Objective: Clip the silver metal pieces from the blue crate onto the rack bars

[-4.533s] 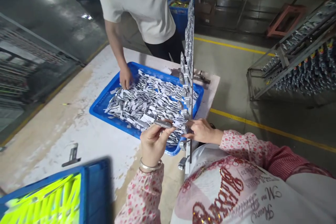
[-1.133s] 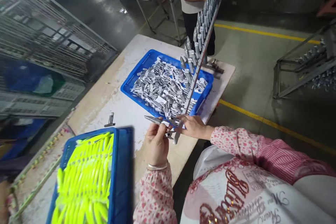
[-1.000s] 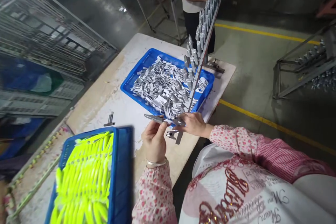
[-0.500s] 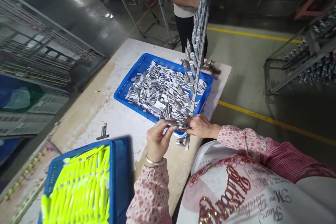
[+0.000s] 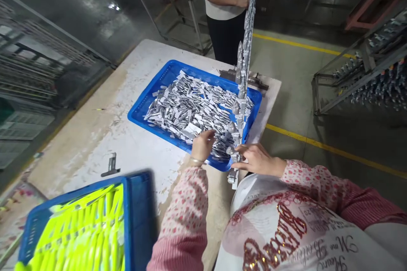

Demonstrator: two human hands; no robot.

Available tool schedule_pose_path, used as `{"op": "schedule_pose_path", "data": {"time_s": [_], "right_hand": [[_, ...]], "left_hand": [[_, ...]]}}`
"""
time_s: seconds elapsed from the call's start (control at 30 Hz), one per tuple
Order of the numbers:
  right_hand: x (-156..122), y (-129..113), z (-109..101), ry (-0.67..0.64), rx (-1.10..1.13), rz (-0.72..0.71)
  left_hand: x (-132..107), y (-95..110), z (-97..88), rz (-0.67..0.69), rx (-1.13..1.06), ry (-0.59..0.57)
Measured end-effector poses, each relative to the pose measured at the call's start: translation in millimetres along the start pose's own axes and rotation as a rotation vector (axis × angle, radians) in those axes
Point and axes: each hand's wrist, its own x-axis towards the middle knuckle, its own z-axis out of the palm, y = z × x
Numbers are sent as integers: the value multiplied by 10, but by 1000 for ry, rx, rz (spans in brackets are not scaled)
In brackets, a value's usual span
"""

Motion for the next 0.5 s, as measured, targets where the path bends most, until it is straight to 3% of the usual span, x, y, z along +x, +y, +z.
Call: {"op": "schedule_pose_path", "data": {"time_s": [0.13,0.23,0.33,0.5], "right_hand": [[-56,8,15,-21,49,42],[-92,-9,9,-33,78,86],[-127,-25,-6,-59,101,119],[-169,-9,-7,-68,110,157]], "left_hand": [[455,-56,554,-33,151,-99],[676,-50,807,-49,252,-154],[816,-60,920,-57,322,-187],[853,-98,943,-77,325,-225]]}}
